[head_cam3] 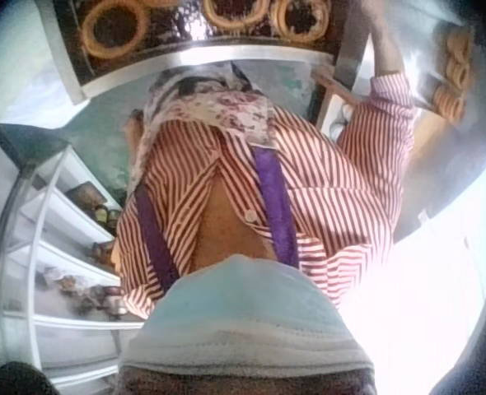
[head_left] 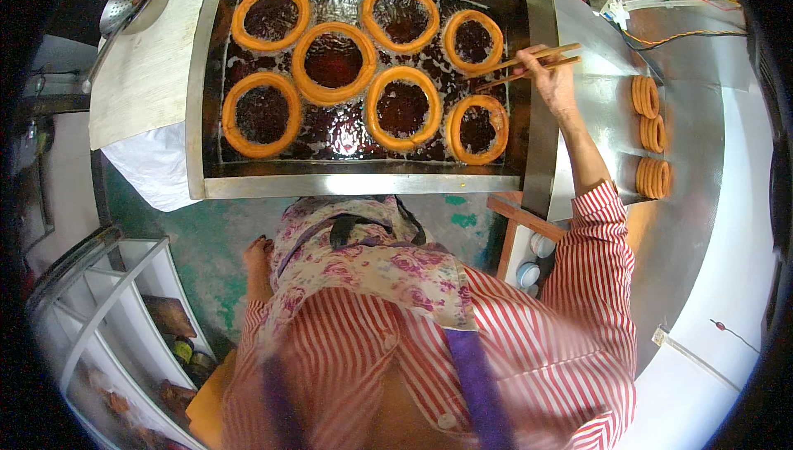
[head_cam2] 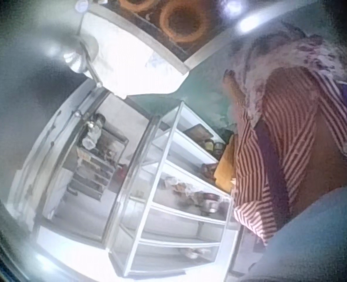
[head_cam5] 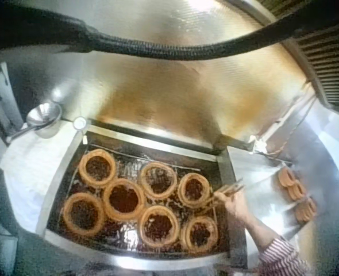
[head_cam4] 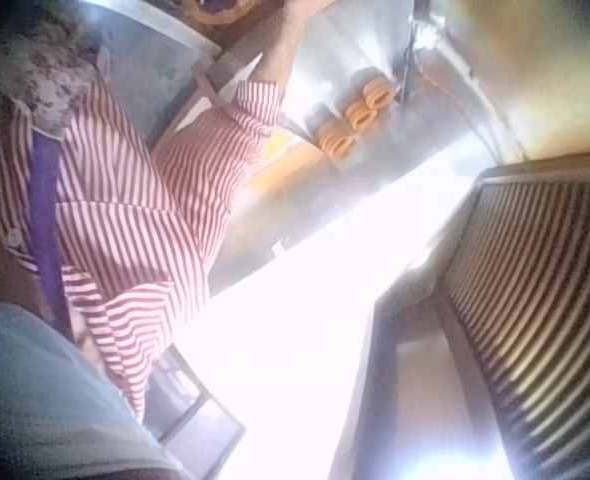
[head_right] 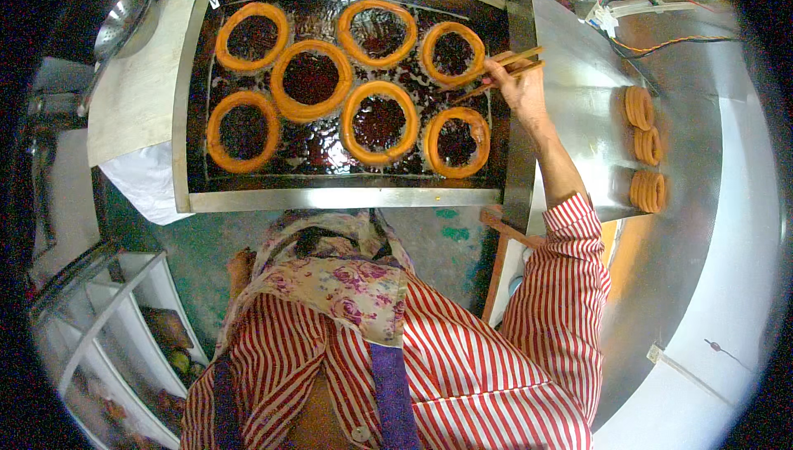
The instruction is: The person uses long wooden chopsticks to flip and arrange ring-shaped doughnuts frying in a deep fryer. They periodically remove cooked doughnuts and place them on a metal tray, then stack them neatly. The person also handles a yellow board with uncooked dough rings.
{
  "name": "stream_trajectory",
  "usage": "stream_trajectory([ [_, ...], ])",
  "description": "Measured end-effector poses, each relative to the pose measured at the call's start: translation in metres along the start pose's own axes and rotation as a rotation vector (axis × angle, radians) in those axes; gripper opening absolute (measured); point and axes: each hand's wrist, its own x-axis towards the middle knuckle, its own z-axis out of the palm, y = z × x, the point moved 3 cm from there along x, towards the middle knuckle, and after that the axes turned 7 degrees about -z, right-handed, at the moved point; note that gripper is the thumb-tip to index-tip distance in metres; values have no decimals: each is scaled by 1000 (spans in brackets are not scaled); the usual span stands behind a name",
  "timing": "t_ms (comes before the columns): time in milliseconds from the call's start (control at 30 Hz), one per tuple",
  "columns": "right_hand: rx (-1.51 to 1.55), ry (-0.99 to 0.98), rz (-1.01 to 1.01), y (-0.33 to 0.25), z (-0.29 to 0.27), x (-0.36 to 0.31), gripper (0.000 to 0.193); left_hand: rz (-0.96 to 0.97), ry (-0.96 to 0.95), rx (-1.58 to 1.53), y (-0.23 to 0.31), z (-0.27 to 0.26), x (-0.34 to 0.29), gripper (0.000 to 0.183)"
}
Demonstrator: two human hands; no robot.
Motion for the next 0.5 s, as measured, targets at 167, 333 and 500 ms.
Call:
stream_trajectory([
  [167, 123, 154, -85, -14, 12, 3, 18, 185, -79, 270, 21, 22, -22, 30],
  [333, 135, 76, -77, -26, 26, -1, 19, -87, 42, -97, 65, 71, -80, 28],
  [500, 226, 1, -92, -33, 38, -8, 18, -103, 85, -27, 68, 69, -84, 27],
])
